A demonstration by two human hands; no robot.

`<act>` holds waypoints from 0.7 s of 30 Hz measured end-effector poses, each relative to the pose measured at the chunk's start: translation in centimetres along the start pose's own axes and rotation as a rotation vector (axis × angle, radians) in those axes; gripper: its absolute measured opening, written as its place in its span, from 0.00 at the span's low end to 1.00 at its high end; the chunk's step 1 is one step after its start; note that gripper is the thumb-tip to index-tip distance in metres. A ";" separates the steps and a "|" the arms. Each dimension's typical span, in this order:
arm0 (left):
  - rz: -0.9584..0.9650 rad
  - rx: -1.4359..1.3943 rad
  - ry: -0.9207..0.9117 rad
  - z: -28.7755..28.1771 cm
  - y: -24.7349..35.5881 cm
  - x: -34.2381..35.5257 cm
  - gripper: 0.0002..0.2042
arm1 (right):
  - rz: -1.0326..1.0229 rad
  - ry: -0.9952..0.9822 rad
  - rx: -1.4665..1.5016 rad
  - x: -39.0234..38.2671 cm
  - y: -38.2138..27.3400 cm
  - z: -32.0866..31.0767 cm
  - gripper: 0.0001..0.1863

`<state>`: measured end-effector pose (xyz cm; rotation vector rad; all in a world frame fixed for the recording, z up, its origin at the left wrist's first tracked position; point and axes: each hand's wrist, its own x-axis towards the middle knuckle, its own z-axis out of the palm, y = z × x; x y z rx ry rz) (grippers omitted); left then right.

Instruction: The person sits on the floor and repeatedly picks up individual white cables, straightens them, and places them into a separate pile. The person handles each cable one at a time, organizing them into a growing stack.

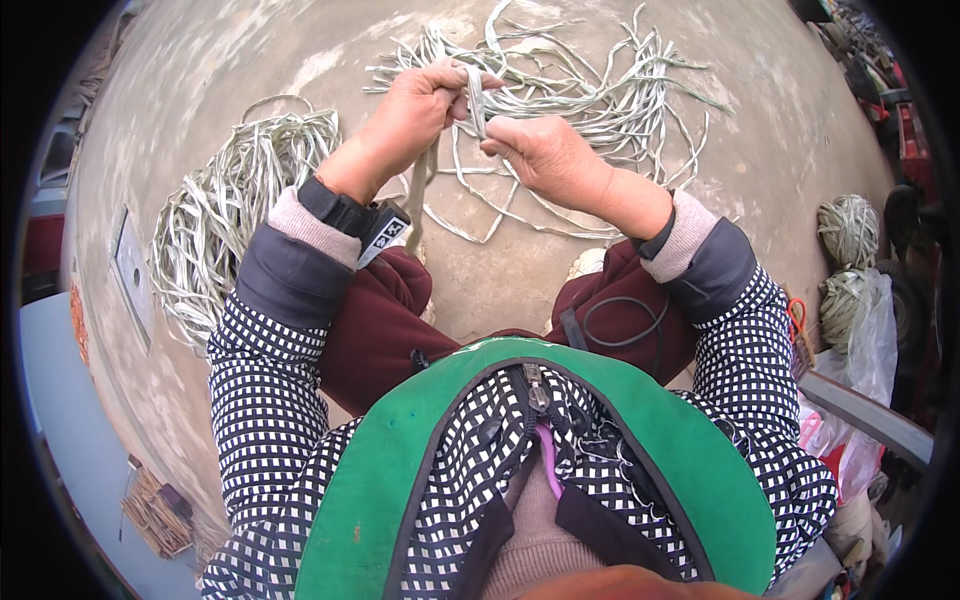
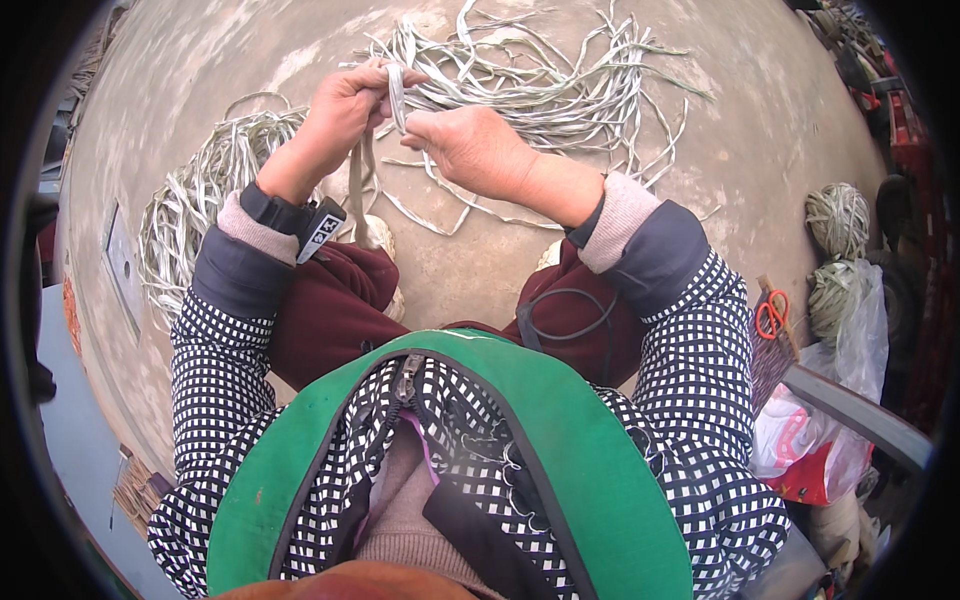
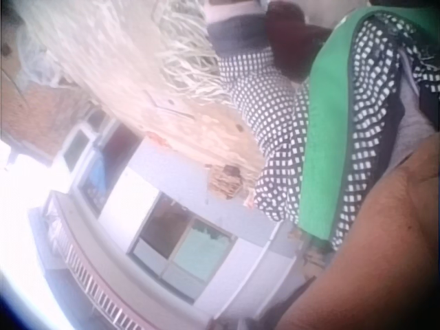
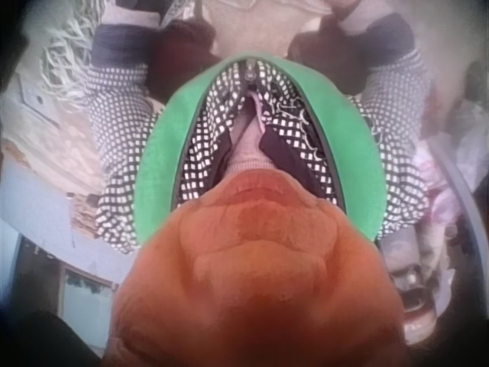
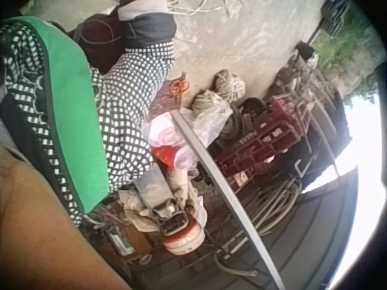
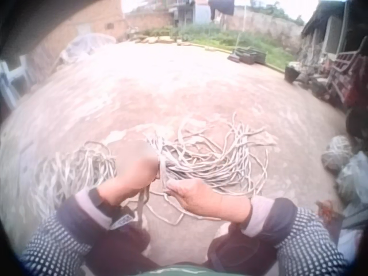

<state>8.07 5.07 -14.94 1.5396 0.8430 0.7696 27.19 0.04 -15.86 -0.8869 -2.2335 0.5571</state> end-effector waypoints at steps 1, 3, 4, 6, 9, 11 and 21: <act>0.004 -0.121 -0.077 0.2 0.5 -0.3 0.14 | 0.001 -0.056 0.104 0.1 0.0 0.1 0.09; 0.063 -0.222 -0.120 0.4 1.3 -0.7 0.12 | -0.003 -0.053 0.261 0.4 0.5 -0.5 0.08; 0.123 -0.298 -0.165 0.3 1.5 -0.8 0.12 | 0.010 -0.066 0.336 0.5 0.8 -0.8 0.08; 0.118 -0.313 -0.173 0.3 1.6 -0.9 0.11 | 0.422 -0.210 0.691 0.3 1.3 -2.1 0.11; 0.197 -0.252 -0.219 0.1 1.2 -0.5 0.11 | 0.451 -0.122 0.808 0.2 1.3 -2.3 0.11; 0.222 -0.259 -0.206 0.2 0.8 -0.4 0.11 | 0.447 -0.043 0.636 0.3 1.0 -1.9 0.12; -0.057 -0.109 -0.270 0.3 0.9 -0.8 0.11 | 0.372 -0.019 0.560 0.3 -0.3 -2.2 0.17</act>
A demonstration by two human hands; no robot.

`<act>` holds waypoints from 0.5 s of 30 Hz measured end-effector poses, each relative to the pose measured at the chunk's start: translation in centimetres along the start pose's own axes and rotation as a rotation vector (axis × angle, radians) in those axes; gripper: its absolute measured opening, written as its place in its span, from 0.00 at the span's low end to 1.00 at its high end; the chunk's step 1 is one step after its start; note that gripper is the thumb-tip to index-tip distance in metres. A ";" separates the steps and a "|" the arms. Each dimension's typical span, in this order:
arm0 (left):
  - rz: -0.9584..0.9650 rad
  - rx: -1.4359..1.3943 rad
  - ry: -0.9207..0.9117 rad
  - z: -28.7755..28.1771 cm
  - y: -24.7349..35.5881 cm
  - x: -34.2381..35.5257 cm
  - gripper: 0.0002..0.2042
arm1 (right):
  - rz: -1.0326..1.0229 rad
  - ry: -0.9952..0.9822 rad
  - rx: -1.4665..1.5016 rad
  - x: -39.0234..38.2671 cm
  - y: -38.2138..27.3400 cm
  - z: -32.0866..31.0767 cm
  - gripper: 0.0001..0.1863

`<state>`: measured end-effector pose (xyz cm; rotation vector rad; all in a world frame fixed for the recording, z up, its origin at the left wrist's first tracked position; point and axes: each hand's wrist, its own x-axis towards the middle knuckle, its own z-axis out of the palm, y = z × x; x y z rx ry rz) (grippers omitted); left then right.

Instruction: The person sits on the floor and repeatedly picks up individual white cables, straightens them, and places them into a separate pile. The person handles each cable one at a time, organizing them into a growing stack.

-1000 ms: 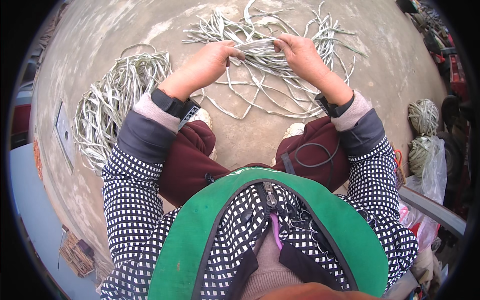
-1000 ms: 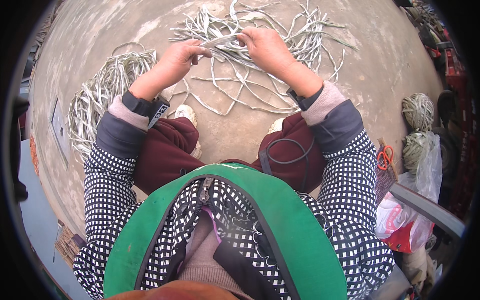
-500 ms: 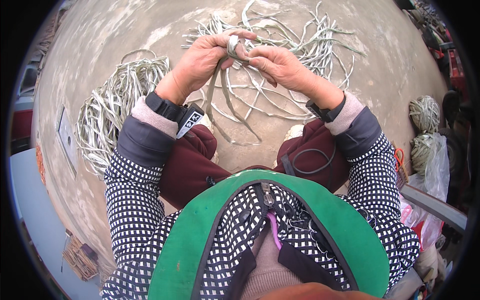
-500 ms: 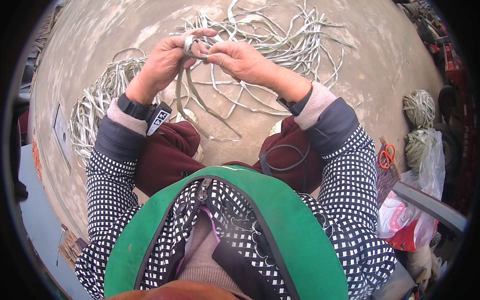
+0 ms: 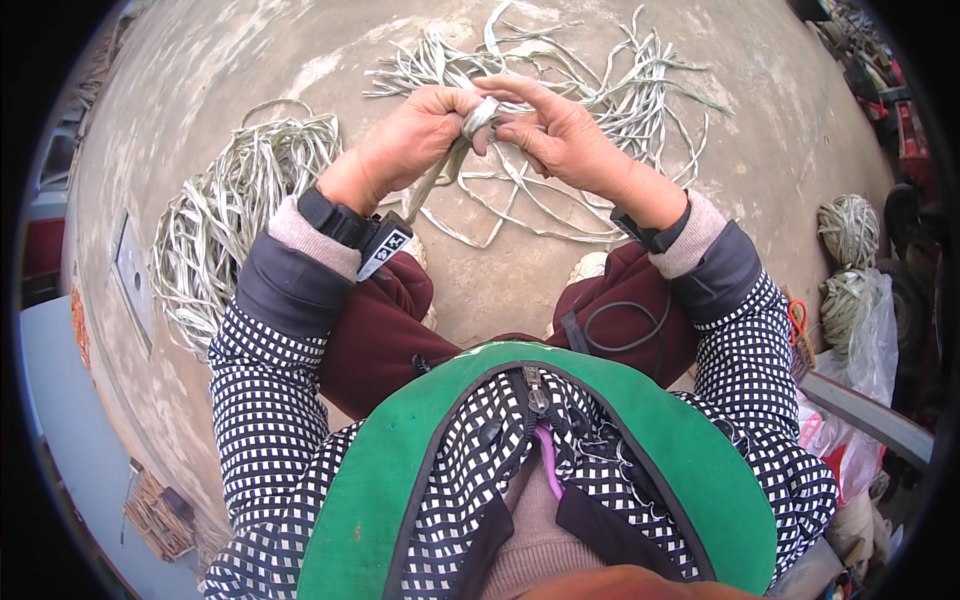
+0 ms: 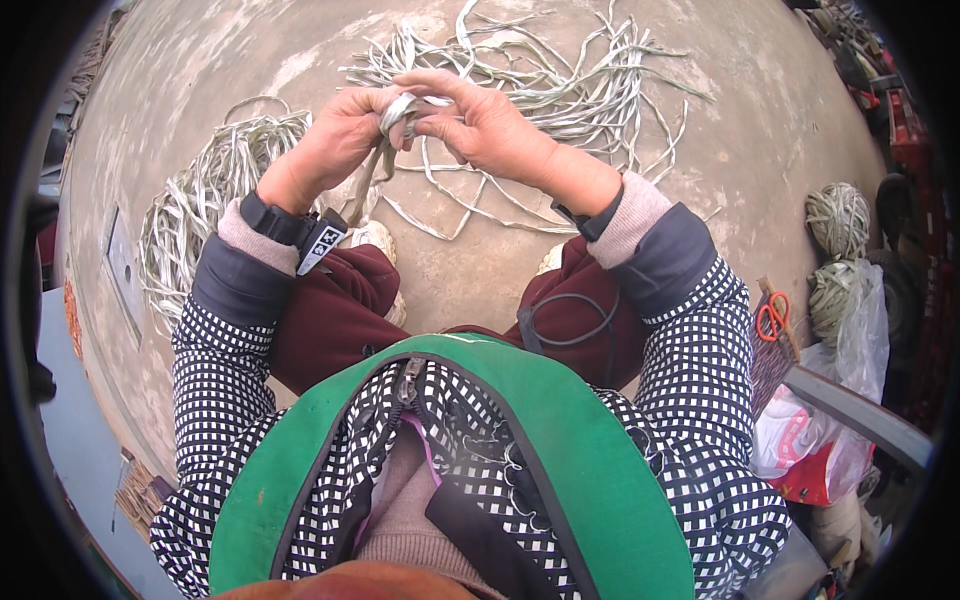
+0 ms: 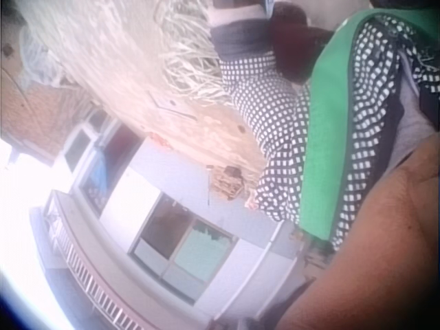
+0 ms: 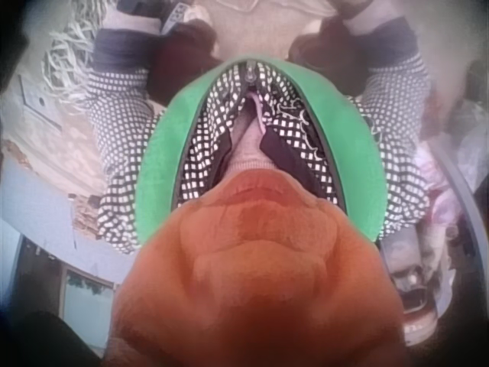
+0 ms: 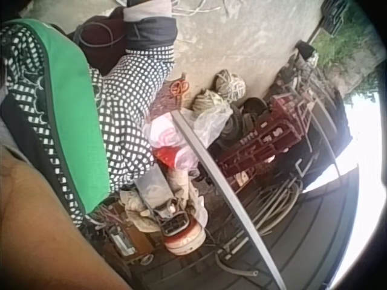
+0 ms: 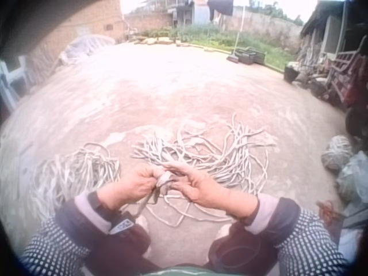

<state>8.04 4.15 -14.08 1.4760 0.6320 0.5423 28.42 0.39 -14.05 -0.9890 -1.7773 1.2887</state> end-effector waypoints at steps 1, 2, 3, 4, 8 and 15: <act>-0.095 -0.007 -0.005 0.0 0.0 0.0 0.12 | 0.005 -0.040 0.053 0.0 0.0 0.2 0.16; -0.086 -0.037 -0.029 0.1 0.0 0.0 0.11 | 0.043 -0.076 0.094 0.0 0.1 0.3 0.16; -0.058 -0.081 -0.042 0.1 0.0 0.1 0.11 | 0.031 -0.069 0.117 0.0 0.2 0.3 0.15; -0.029 -0.125 -0.056 0.2 0.0 0.1 0.11 | 0.050 -0.056 0.126 0.1 0.3 0.4 0.14; -0.099 -0.242 0.057 0.5 0.6 0.1 0.09 | 0.137 0.038 0.130 0.3 0.7 0.2 0.11; -0.045 -0.004 0.215 1.6 0.0 0.9 0.10 | 0.185 0.125 0.248 0.6 0.7 0.4 0.13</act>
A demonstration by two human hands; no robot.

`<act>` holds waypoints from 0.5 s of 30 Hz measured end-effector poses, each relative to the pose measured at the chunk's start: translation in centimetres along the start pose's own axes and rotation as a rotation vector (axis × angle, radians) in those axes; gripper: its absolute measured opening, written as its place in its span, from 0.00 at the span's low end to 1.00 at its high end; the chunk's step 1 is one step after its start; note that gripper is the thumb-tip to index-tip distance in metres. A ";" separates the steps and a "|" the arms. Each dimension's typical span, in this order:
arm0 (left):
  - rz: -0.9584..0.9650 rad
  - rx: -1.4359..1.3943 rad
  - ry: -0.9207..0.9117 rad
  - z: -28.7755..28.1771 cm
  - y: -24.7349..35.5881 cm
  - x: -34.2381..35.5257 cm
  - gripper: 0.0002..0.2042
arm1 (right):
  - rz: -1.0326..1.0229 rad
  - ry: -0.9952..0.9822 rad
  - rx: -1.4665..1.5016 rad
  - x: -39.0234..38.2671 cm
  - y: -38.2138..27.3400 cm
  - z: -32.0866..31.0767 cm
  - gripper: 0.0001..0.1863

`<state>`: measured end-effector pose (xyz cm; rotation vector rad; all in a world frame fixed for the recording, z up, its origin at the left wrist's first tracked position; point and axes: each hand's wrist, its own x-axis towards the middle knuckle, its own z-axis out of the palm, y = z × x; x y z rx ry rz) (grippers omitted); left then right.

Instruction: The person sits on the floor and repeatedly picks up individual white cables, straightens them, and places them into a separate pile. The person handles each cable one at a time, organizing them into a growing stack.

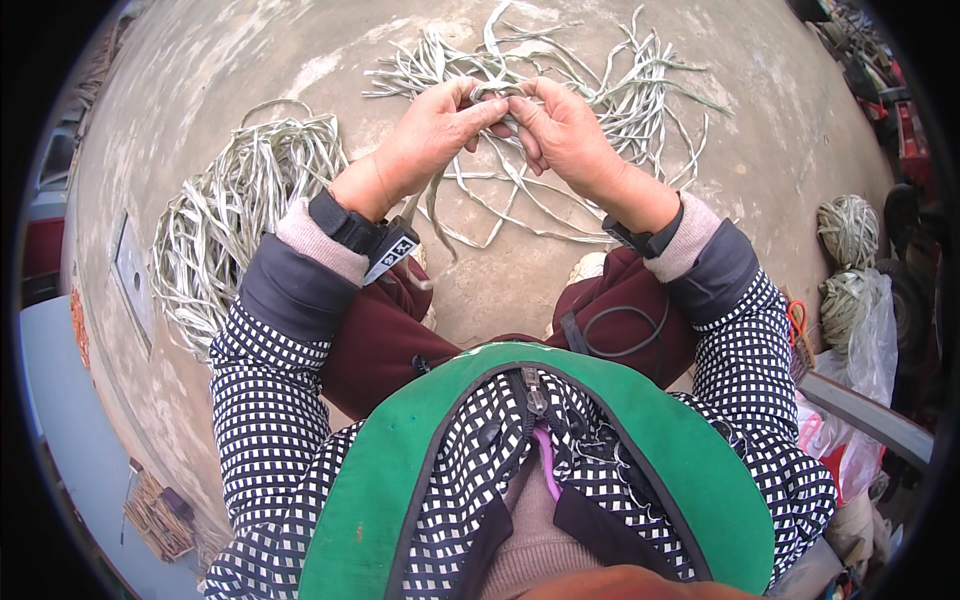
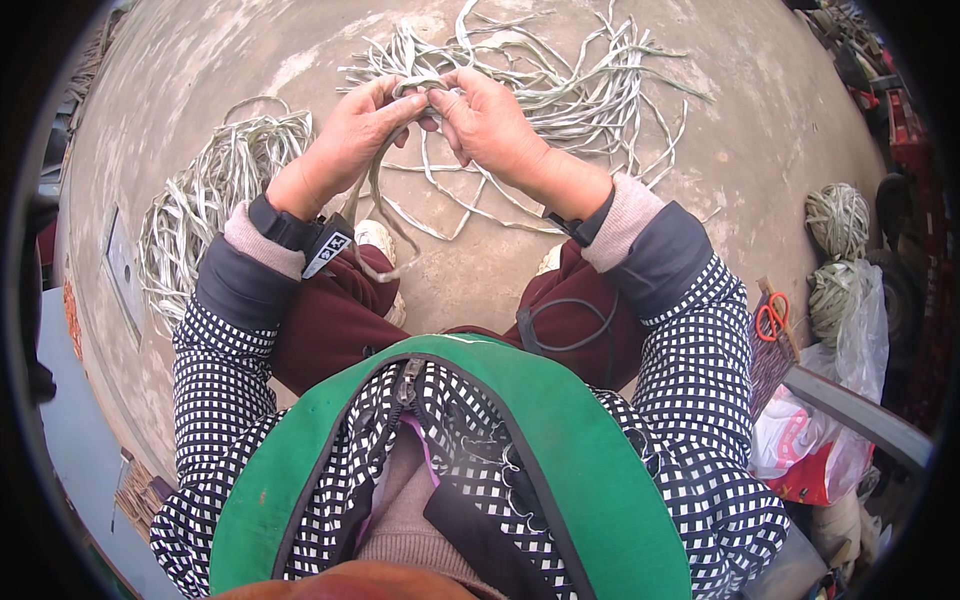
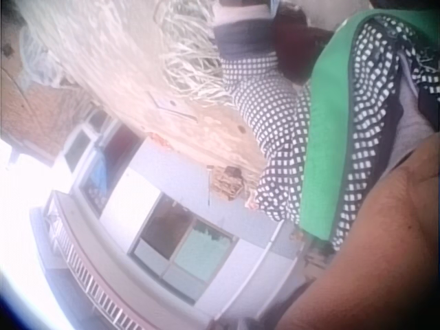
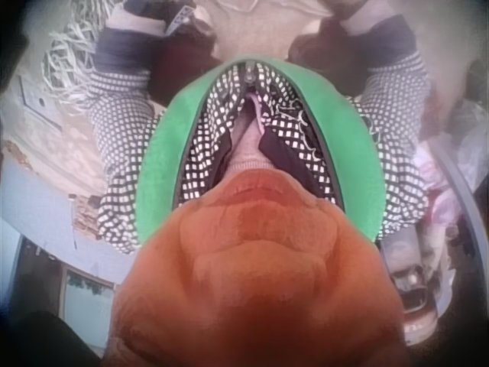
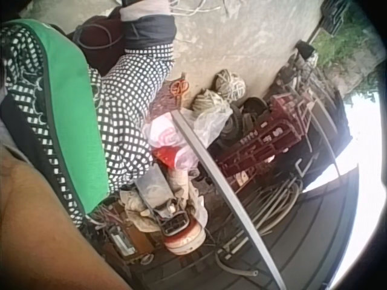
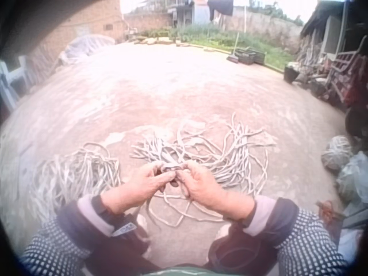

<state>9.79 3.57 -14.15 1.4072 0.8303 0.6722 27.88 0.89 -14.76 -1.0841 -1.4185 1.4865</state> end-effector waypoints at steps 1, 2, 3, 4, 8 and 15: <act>-0.004 0.019 0.056 0.0 -0.2 0.1 0.09 | -0.016 -0.006 -0.010 -0.1 0.0 0.0 0.13; 0.031 -0.026 0.069 0.0 -0.3 0.2 0.09 | -0.018 -0.022 -0.017 -0.1 -0.1 -0.1 0.13; 0.041 -0.055 0.113 0.1 -0.5 0.2 0.09 | -0.027 -0.015 -0.030 -0.2 0.0 0.0 0.13; 0.027 -0.084 0.150 0.0 -0.5 0.3 0.09 | -0.034 -0.050 -0.004 -0.2 0.0 0.0 0.13; 0.033 -0.149 0.165 -0.3 -0.2 0.2 0.10 | -0.073 -0.048 0.113 -0.2 0.4 0.3 0.12; 0.046 -0.282 0.011 -0.8 0.6 -0.1 0.09 | -0.028 -0.123 0.303 0.1 0.4 -0.8 0.08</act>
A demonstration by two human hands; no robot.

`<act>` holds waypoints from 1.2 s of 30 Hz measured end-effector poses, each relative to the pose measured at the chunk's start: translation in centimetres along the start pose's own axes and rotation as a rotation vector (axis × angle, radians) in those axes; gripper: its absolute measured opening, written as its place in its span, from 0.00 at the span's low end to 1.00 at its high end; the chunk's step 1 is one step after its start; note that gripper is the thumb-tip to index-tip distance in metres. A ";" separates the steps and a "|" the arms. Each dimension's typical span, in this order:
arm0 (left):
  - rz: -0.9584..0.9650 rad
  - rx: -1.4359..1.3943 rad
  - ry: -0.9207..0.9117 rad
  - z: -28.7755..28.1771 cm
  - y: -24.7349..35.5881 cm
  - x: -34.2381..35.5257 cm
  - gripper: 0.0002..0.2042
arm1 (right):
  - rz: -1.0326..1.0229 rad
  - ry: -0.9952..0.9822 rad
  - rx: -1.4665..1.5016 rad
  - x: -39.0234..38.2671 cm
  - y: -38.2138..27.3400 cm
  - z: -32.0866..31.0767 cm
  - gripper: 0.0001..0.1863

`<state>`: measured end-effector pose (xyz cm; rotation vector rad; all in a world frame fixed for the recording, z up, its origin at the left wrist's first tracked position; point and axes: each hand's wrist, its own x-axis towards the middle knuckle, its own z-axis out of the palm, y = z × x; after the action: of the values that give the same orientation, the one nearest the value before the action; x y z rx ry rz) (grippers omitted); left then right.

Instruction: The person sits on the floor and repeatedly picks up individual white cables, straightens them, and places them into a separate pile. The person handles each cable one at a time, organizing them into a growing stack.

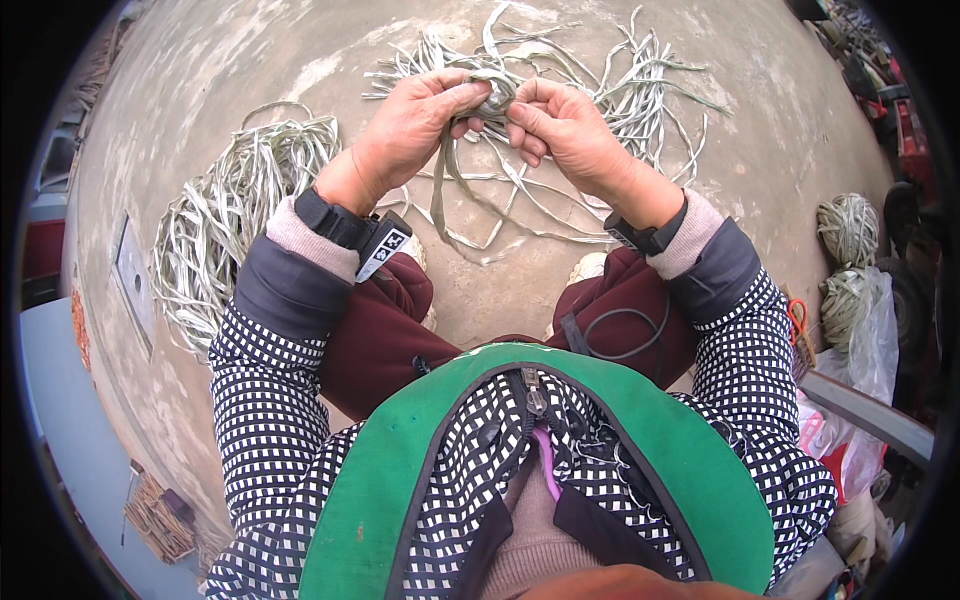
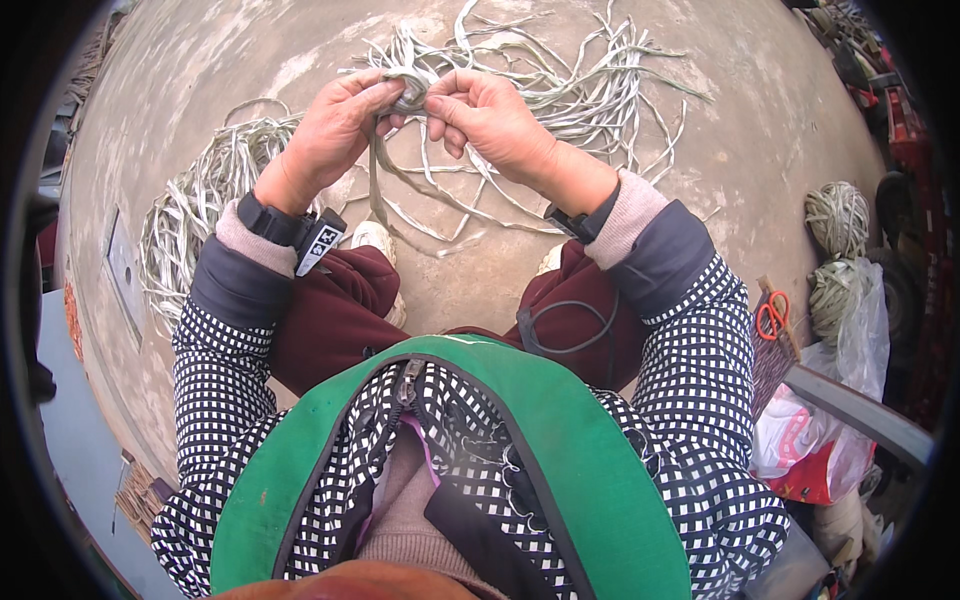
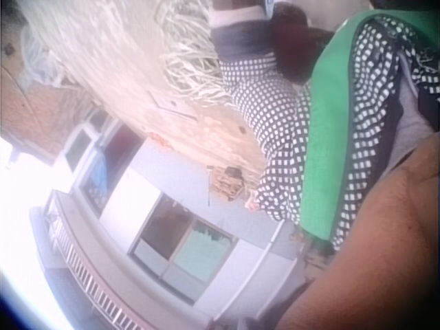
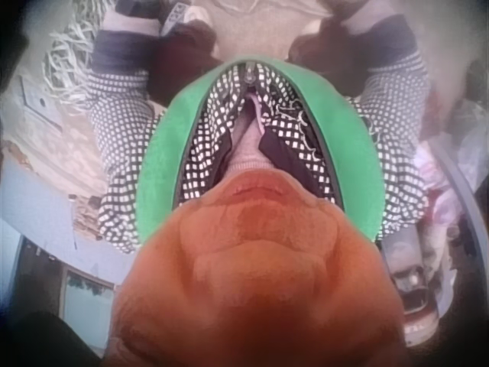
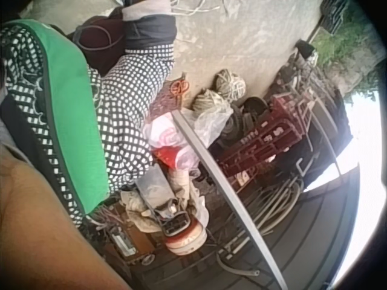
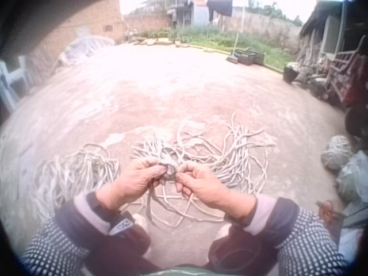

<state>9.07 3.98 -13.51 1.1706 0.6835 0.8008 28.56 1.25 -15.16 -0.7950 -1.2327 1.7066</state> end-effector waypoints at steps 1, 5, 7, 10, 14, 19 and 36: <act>-0.017 0.012 -0.033 0.0 0.2 -0.1 0.09 | 0.019 -0.008 -0.028 -0.1 -0.1 -0.2 0.07; -0.175 0.302 -0.141 -0.2 0.7 -0.2 0.07 | 0.084 -0.043 -0.175 -0.3 -0.5 -0.6 0.05; -0.227 0.417 -0.145 -0.1 0.6 -0.2 0.08 | 0.083 -0.049 -0.282 -0.4 -0.5 -0.6 0.05; -0.267 0.375 -0.112 0.3 -0.3 -0.1 0.06 | 0.027 -0.050 -0.504 -0.5 -0.4 -0.4 0.05; -0.114 0.393 -0.061 -0.1 -1.7 0.0 0.10 | -0.192 -0.089 -0.793 -0.8 -0.3 0.1 0.06; 0.030 0.541 0.049 -0.6 -2.5 0.3 0.11 | -0.365 -0.033 -0.840 -1.2 -0.3 0.7 0.10; 0.151 0.162 0.077 1.6 -1.1 0.4 0.09 | -0.437 0.267 -0.944 -0.2 0.3 1.5 0.16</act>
<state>10.82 3.30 -14.22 1.3560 0.7406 0.9349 27.33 0.41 -15.00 -1.1258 -1.8545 0.5870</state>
